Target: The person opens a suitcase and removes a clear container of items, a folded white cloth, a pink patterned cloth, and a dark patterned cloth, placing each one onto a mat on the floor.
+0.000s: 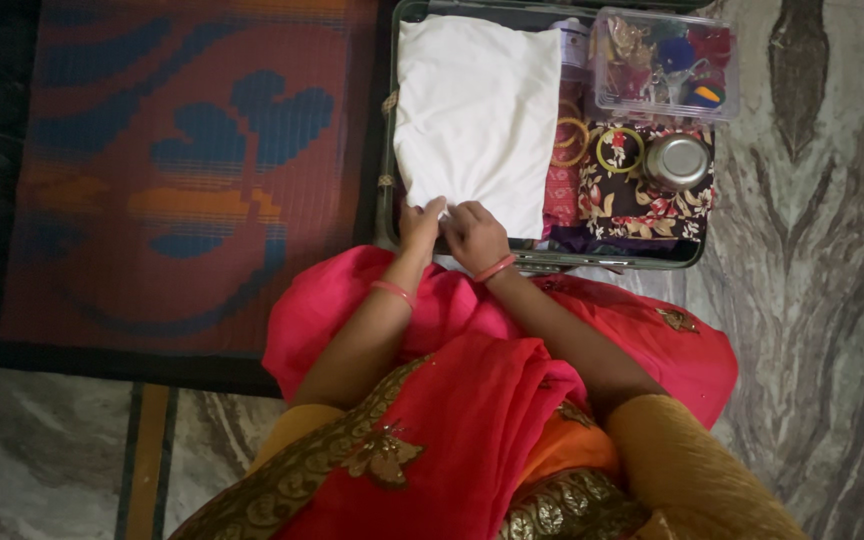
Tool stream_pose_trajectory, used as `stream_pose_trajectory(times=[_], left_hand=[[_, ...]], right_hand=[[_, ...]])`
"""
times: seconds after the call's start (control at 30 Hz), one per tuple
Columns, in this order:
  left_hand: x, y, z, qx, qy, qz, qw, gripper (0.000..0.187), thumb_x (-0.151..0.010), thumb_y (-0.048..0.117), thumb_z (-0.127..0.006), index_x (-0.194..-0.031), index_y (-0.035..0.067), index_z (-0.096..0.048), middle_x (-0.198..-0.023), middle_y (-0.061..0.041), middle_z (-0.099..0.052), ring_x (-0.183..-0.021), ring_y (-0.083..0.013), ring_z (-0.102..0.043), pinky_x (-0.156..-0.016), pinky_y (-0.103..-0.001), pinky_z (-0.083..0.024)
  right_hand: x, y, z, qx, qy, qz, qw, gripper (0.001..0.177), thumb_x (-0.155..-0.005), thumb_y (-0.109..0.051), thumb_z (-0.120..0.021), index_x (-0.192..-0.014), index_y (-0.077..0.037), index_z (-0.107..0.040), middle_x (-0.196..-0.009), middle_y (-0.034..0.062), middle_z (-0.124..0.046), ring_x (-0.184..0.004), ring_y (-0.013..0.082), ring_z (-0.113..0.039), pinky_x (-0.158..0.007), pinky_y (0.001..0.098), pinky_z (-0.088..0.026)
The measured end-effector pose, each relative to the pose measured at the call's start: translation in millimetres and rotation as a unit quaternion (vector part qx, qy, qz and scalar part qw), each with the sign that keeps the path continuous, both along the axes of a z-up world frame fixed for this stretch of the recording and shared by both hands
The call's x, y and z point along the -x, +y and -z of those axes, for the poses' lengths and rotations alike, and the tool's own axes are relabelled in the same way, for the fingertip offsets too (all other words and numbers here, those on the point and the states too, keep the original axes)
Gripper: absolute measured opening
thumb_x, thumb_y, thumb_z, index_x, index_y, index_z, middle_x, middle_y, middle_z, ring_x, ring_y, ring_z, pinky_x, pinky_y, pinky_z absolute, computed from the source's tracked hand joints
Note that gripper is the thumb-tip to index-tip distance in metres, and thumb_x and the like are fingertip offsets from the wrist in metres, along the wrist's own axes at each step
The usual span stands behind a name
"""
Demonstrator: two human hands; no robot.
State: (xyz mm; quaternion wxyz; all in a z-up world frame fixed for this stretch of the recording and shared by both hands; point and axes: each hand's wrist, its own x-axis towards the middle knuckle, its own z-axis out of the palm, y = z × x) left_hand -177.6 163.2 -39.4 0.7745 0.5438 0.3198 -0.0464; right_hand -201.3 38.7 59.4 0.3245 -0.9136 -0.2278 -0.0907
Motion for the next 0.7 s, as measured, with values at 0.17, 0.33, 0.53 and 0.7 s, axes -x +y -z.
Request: stream_pose_trajectory(times=[0.17,0.33,0.53,0.7], left_hand=[[-4.9,0.8,23.3,0.009,-0.116,-0.037,0.993,0.035,-0.092,0.018,-0.069,-0.119,-0.005,-0.068,-0.106,-0.011,-0.074,-0.092,-0.0171,-0.068,-0.075,-0.030,-0.055],[-3.9,5.1,-3.5,0.069,-0.113,-0.019,0.991,0.034,-0.094,0.020,-0.068,-0.118,-0.005,-0.066,-0.104,-0.011,-0.072,-0.083,-0.0178,-0.068,-0.068,-0.030,-0.057],[-2.6,5.2,-31.3,0.117,-0.073,0.005,0.990,0.034,-0.096,0.022,-0.067,-0.116,-0.005,-0.063,-0.101,-0.012,-0.070,-0.078,-0.0187,-0.070,-0.062,-0.029,-0.057],[-1.4,-0.7,-21.8,0.128,-0.120,-0.001,0.985,0.038,-0.096,0.021,-0.069,-0.116,-0.011,-0.065,-0.105,-0.012,-0.071,-0.086,-0.0198,-0.072,-0.071,-0.030,-0.063]], right_hand=[[14.4,9.5,-33.1,-0.078,-0.064,0.008,0.995,0.017,-0.089,-0.007,-0.071,-0.105,-0.002,-0.069,-0.100,0.0184,-0.065,-0.093,0.0400,-0.064,-0.080,0.0474,-0.053],[26.0,4.7,7.2,-0.170,0.044,-0.071,0.982,0.022,-0.083,0.002,-0.059,-0.102,-0.001,-0.069,-0.097,0.0168,-0.069,-0.089,0.0352,-0.069,-0.081,0.0396,-0.056],[-5.6,-3.9,104.3,-0.300,0.335,0.031,0.893,0.023,-0.094,-0.006,-0.051,-0.102,0.002,-0.072,-0.096,0.0144,-0.077,-0.088,0.0203,-0.071,-0.082,0.0313,-0.056],[-42.6,-16.6,168.1,-0.237,0.410,0.112,0.874,0.026,-0.092,-0.012,-0.059,-0.109,0.002,-0.071,-0.098,0.0190,-0.077,-0.088,0.0263,-0.072,-0.079,0.0375,-0.054]])
